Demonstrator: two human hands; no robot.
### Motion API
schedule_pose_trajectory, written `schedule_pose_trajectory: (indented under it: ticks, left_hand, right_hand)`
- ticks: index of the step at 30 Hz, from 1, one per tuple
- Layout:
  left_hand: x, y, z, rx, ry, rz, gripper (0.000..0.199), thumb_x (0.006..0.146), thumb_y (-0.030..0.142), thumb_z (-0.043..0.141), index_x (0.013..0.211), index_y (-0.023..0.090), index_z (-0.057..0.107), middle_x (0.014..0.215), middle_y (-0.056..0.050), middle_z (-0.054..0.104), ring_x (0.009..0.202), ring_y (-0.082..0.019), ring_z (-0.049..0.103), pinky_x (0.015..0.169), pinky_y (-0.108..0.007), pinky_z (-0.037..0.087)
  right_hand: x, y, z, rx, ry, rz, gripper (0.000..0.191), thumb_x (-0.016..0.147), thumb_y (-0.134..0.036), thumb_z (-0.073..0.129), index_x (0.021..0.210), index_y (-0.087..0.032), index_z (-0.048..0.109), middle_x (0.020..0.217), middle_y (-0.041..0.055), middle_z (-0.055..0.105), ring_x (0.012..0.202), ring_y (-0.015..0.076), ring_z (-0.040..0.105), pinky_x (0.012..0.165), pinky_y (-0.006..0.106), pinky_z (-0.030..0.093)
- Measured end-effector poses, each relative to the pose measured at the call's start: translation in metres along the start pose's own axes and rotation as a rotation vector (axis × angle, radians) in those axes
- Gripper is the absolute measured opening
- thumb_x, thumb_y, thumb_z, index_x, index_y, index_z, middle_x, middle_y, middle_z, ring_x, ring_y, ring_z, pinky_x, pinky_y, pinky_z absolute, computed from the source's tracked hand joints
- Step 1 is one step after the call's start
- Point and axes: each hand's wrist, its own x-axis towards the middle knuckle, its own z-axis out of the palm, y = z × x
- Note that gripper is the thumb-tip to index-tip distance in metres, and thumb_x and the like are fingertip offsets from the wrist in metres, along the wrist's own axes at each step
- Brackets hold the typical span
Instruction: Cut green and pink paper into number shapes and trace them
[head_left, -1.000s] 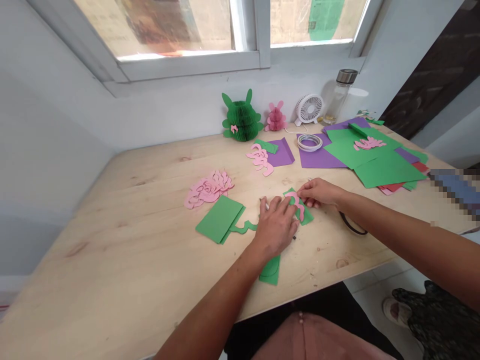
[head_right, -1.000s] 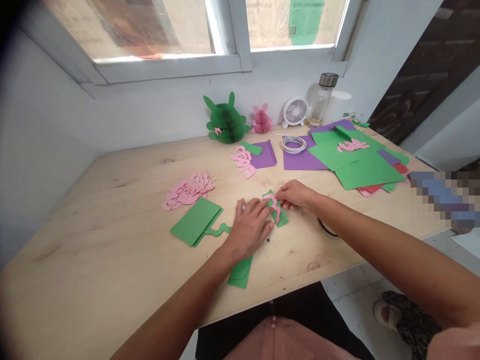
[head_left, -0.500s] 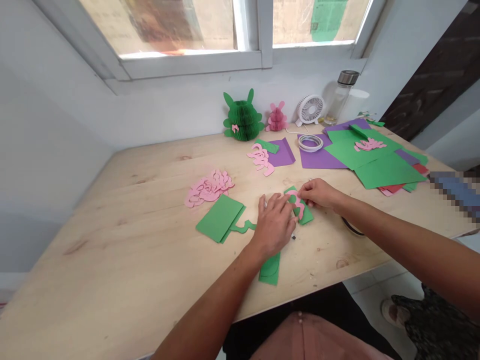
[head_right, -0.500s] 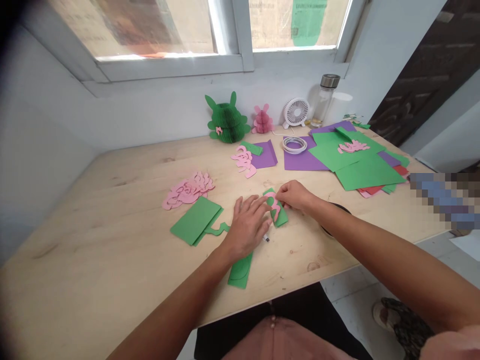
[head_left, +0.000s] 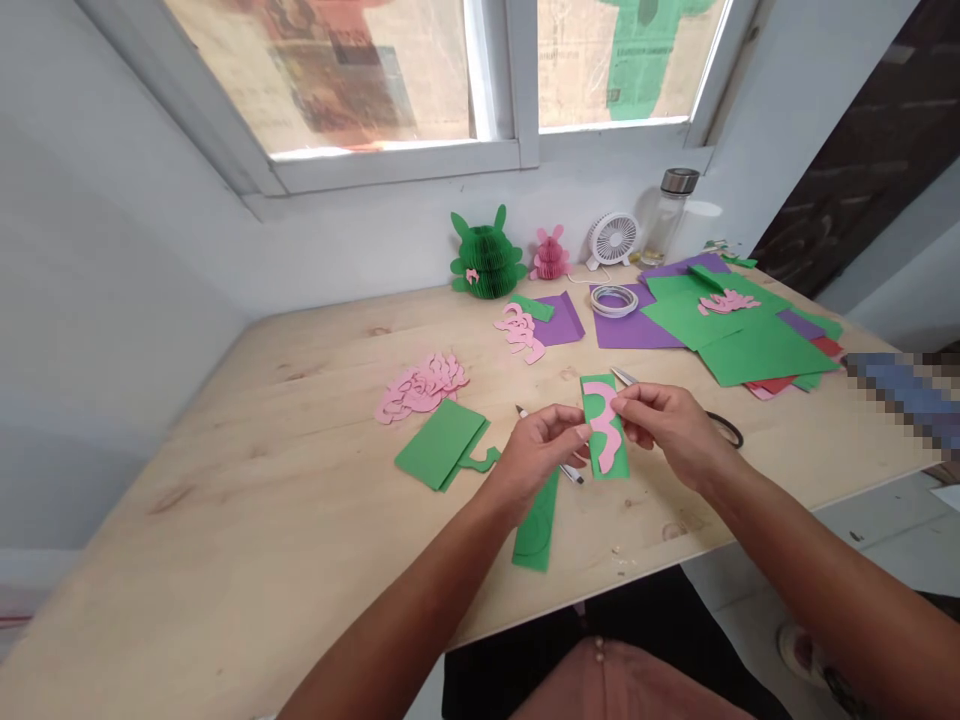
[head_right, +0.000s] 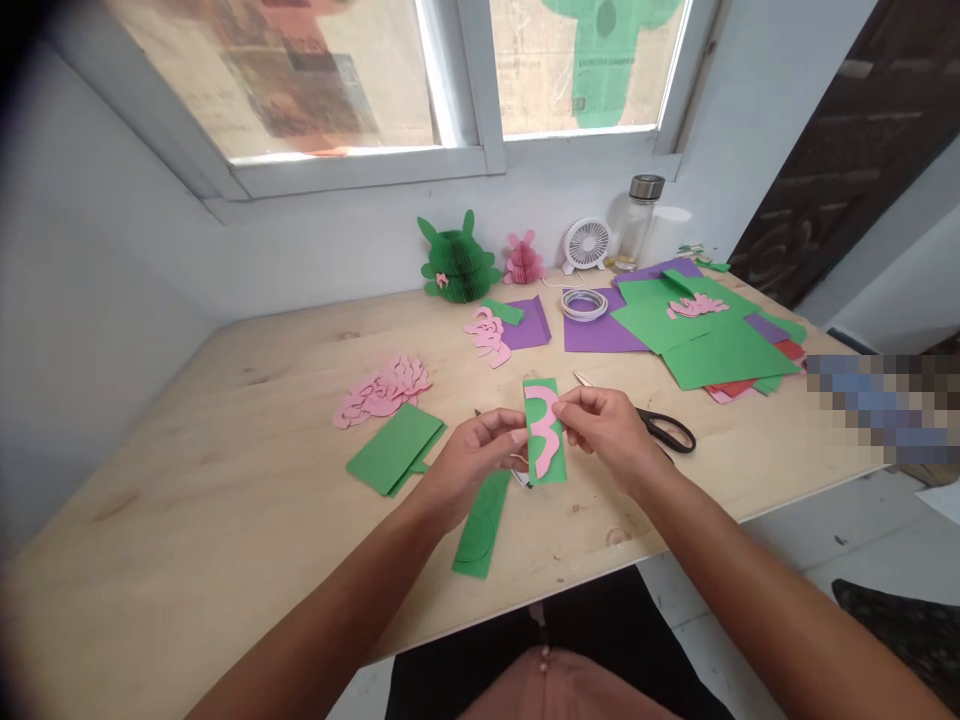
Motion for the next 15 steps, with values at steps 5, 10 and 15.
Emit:
schedule_pose_trajectory:
  ticks: [5,10,15]
  left_hand:
    - [-0.010,0.000,0.017,-0.057,0.114,-0.004,0.026,0.066,0.036,0.075,0.074,0.015,0.064,0.067,-0.001,0.065,0.059,-0.012,0.059,0.062,-0.028,0.049]
    - [-0.014,-0.006,0.026,-0.047,0.200,0.009,0.022,0.067,0.035,0.073,0.069,0.014,0.063,0.060,-0.001,0.061,0.054,-0.012,0.055,0.055,-0.026,0.045]
    - [-0.018,-0.010,0.027,-0.039,0.230,0.031,0.022,0.067,0.034,0.071,0.065,0.014,0.062,0.057,0.000,0.059,0.052,-0.011,0.052,0.053,-0.025,0.042]
  right_hand:
    - [-0.013,0.005,0.003,0.047,0.031,-0.048,0.027,0.071,-0.043,0.069,0.069,-0.017,0.064,0.050,-0.0046,0.049,0.048,0.0080,0.039,0.046,0.023,0.028]
    - [-0.022,0.010,0.004,0.049,0.067,-0.089,0.028,0.072,-0.044,0.069,0.069,-0.017,0.065,0.051,-0.0040,0.050,0.049,0.0091,0.041,0.047,0.024,0.029]
    - [-0.027,0.014,0.005,0.066,0.062,-0.105,0.030,0.072,-0.045,0.070,0.069,-0.016,0.066,0.051,-0.0034,0.050,0.050,0.0091,0.041,0.047,0.024,0.029]
